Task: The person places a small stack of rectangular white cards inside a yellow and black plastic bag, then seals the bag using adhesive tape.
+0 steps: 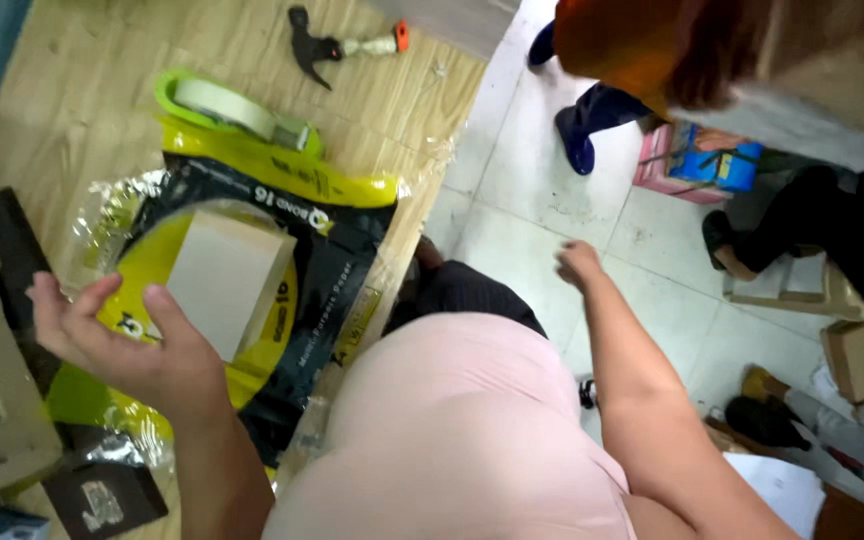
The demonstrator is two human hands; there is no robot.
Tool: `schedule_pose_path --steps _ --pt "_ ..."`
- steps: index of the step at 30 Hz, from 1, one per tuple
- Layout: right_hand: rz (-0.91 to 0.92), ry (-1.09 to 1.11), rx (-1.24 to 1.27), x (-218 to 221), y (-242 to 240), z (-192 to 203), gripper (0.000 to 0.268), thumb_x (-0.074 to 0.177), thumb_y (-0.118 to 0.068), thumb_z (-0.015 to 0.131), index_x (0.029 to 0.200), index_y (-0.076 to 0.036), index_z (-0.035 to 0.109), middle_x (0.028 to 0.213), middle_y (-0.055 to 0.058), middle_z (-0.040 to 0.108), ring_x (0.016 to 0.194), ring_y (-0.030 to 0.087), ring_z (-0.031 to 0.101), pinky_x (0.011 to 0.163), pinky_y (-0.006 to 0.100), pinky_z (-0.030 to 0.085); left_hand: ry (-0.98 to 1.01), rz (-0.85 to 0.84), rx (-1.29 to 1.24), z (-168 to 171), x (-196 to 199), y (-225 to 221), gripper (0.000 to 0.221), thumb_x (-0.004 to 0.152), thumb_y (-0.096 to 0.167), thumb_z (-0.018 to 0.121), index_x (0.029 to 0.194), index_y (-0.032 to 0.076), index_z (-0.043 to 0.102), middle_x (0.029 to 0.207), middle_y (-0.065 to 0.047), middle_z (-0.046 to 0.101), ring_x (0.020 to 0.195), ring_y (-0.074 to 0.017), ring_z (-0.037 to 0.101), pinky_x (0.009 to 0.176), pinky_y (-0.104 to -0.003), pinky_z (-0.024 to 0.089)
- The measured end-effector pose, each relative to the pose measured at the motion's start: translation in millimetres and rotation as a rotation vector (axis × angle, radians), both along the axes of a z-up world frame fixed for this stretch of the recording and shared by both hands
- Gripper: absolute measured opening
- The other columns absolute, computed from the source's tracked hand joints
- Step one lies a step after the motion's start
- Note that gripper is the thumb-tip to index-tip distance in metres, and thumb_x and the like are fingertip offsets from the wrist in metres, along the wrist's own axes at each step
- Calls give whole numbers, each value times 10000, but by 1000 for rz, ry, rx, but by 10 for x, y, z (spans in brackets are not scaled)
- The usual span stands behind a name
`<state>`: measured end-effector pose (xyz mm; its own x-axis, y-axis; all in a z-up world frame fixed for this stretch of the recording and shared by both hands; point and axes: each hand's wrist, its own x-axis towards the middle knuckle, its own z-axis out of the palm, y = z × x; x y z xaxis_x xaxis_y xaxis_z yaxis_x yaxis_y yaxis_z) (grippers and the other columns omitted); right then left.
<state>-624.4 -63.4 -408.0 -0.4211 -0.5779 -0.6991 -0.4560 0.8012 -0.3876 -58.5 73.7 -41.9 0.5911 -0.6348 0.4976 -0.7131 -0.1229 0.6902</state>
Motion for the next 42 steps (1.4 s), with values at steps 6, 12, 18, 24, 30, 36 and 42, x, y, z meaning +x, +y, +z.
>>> schedule_pose_path --steps 6,12,18,24,30,36,42 --pt "467 85 -860 1706 20 1320 269 813 -31 556 1015 -119 712 996 50 772 946 251 719 870 380 535 -49 -7 -2 -10 105 113 178 993 -141 604 1142 -80 528 1464 -275 398 1486 -447 329 1246 -701 262" --pt "906 -108 -1396 2778 41 2826 225 1048 -163 478 1131 7 600 952 188 573 868 353 551 752 452 431 -49 74 74 31 97 368 178 1083 -175 599 1199 -70 513 1506 -284 371 1494 -425 320 1192 -634 317" --pt "1143 -242 -1233 3293 -61 3242 506 1030 -389 609 1363 -18 527 1311 214 532 1225 389 525 1069 483 405 12 196 -15 -197 87 516 171 997 -110 629 1136 -27 574 1420 -300 473 1408 -451 430 1210 -598 300" --pt "1265 -196 -1086 3547 -189 3000 724 860 -275 854 1423 35 519 1257 303 553 1199 532 538 1045 604 418 133 289 -91 -517 62 665 181 993 72 733 1128 31 621 1359 -241 500 1360 -458 470 1177 -536 305" --pt "1328 217 -1068 3445 -635 2503 665 778 -225 880 1359 -40 614 1119 201 639 1017 446 631 868 573 493 258 362 -45 -454 -240 633 218 979 75 708 1139 24 570 1395 -338 493 1325 -546 479 1134 -592 360" --pt "1508 18 -889 3675 -206 2654 485 800 -127 747 1284 -148 722 1013 97 740 926 366 718 828 497 555 671 424 30 -550 -395 430 169 1007 134 668 1116 48 570 1612 -380 198 1500 -536 214 1226 -607 210" --pt "1766 -165 -828 3907 349 2748 505 796 -122 699 1300 -164 699 960 58 694 875 338 715 784 474 571 696 446 127 -771 -375 206 241 1016 401 664 1073 182 582 1646 -284 194 1517 -475 255 1224 -526 288"
